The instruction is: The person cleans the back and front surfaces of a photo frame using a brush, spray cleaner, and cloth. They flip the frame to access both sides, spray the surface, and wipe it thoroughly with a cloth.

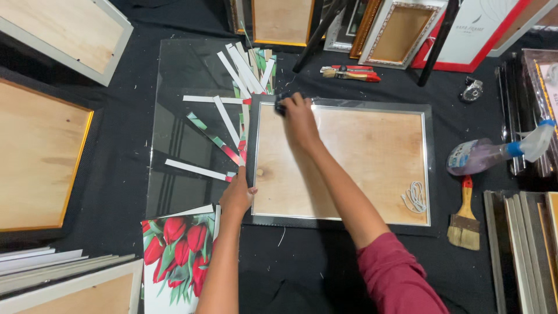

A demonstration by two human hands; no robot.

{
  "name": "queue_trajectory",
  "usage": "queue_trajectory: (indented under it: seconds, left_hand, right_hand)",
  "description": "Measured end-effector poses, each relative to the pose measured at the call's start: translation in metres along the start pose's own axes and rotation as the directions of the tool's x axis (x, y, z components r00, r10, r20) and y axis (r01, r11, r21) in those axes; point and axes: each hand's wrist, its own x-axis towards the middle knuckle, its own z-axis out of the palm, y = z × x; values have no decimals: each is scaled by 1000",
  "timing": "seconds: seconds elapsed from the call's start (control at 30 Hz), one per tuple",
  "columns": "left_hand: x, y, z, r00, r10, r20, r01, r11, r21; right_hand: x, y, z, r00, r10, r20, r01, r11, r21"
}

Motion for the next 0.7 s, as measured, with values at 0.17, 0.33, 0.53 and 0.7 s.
queue_trajectory:
  seconds: [0.17,0.33,0.53,0.7]
  left_hand:
    - [-5,-1,-1,999,45,-11,-45,998,-35]
    - [-8,-1,2,997,60,-46,-62,997,-50]
    - [4,-6,-3,998,56,23,-54,995,-87]
    - [10,-11,0,997,65,39,-60,991,-121]
  right_hand:
    - [-29,67,-21,978,167,-126,-178,980,-84]
    - [-15,63,25,930,282,-237,-294,956,-15]
    - [18,-5,56,991,104,-79,-98,993,70]
    - [15,-26,59,988,-74,138,55,988,141]
